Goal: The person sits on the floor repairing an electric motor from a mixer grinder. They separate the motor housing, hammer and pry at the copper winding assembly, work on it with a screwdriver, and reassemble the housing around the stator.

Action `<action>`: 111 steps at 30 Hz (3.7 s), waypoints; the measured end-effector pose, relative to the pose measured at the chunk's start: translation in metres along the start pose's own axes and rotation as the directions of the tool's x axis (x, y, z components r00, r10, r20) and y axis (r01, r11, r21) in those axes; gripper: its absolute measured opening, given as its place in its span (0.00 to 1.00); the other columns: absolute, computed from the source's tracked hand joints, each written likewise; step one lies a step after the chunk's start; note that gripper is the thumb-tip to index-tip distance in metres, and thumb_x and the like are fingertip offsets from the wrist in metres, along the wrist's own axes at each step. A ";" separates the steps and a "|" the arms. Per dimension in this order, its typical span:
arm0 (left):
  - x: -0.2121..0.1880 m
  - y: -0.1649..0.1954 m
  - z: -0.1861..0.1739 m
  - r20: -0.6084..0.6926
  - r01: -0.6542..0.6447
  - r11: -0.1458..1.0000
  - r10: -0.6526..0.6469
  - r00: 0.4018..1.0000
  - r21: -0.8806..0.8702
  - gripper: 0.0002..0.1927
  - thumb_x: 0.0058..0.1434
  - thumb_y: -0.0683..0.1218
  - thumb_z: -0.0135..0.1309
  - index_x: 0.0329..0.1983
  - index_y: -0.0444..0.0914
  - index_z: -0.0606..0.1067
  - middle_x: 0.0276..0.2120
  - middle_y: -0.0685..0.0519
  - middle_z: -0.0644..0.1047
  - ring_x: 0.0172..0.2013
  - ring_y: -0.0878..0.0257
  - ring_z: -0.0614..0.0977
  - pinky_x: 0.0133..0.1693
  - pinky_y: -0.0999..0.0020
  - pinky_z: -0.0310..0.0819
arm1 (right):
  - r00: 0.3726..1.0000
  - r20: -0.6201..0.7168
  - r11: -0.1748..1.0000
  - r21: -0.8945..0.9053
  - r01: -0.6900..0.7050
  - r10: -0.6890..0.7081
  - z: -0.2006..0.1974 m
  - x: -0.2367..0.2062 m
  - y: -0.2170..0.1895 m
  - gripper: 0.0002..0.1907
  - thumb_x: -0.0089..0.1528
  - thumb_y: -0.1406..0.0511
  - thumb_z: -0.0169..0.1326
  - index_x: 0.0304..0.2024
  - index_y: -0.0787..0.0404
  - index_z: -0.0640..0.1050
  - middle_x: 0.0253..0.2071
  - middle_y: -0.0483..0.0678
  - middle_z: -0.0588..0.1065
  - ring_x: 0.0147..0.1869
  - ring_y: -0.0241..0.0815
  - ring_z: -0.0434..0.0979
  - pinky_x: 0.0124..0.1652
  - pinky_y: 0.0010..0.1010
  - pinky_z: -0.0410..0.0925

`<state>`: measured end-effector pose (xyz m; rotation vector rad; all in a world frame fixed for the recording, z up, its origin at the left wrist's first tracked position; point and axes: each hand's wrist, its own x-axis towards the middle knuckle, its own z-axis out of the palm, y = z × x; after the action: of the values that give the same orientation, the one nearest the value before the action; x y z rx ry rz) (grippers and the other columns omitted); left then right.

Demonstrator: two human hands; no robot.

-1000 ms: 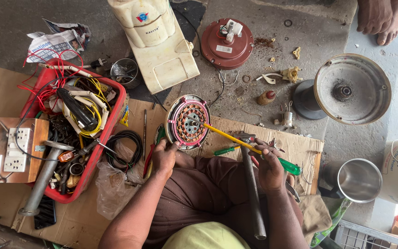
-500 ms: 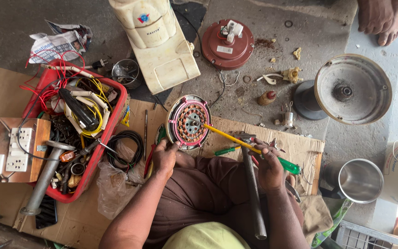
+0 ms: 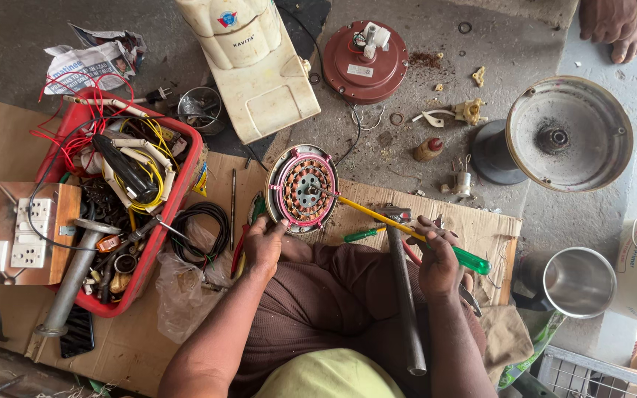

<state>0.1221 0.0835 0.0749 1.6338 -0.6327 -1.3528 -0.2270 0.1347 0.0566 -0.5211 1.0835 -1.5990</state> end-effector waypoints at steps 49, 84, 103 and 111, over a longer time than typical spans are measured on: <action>0.026 0.076 0.075 0.149 -0.327 0.583 0.333 0.931 0.744 0.18 0.52 0.50 0.67 0.39 0.34 0.78 0.36 0.36 0.82 0.40 0.39 0.84 0.45 0.50 0.77 | 0.937 -0.113 0.940 -0.048 -0.338 0.331 -0.024 -0.067 -0.121 0.35 0.56 0.64 0.61 0.65 0.62 0.67 0.55 0.56 0.76 0.57 0.50 0.80 0.54 0.48 0.75; 0.069 0.104 0.049 0.173 -0.224 0.435 0.155 0.973 0.872 0.19 0.56 0.49 0.65 0.44 0.34 0.75 0.37 0.36 0.82 0.43 0.35 0.83 0.46 0.46 0.76 | 0.963 -0.259 0.139 -0.959 -0.248 -0.072 0.012 0.195 -0.230 0.26 0.54 0.65 0.60 0.57 0.55 0.79 0.41 0.53 0.82 0.41 0.42 0.83 0.43 0.35 0.74; 0.157 0.028 0.063 0.078 -0.087 0.417 0.037 0.996 0.905 0.23 0.49 0.52 0.67 0.49 0.50 0.74 0.37 0.41 0.83 0.44 0.41 0.86 0.51 0.47 0.78 | 0.755 -0.487 0.274 -0.727 -0.629 0.440 -0.005 0.319 -0.194 0.10 0.59 0.68 0.56 0.24 0.67 0.74 0.20 0.50 0.68 0.19 0.38 0.65 0.17 0.29 0.56; 0.145 0.034 0.078 0.072 -0.086 0.272 0.059 0.996 0.959 0.29 0.51 0.53 0.67 0.54 0.46 0.70 0.39 0.42 0.83 0.46 0.43 0.85 0.52 0.47 0.77 | 0.577 -0.369 0.683 0.330 -0.652 0.729 0.028 0.315 -0.217 0.13 0.61 0.63 0.54 0.35 0.69 0.71 0.29 0.47 0.71 0.21 0.32 0.69 0.20 0.12 0.66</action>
<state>0.0928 -0.0768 0.0324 2.4729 -1.8041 -0.8553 -0.4201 -0.1672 0.1921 0.4334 1.2901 -1.0772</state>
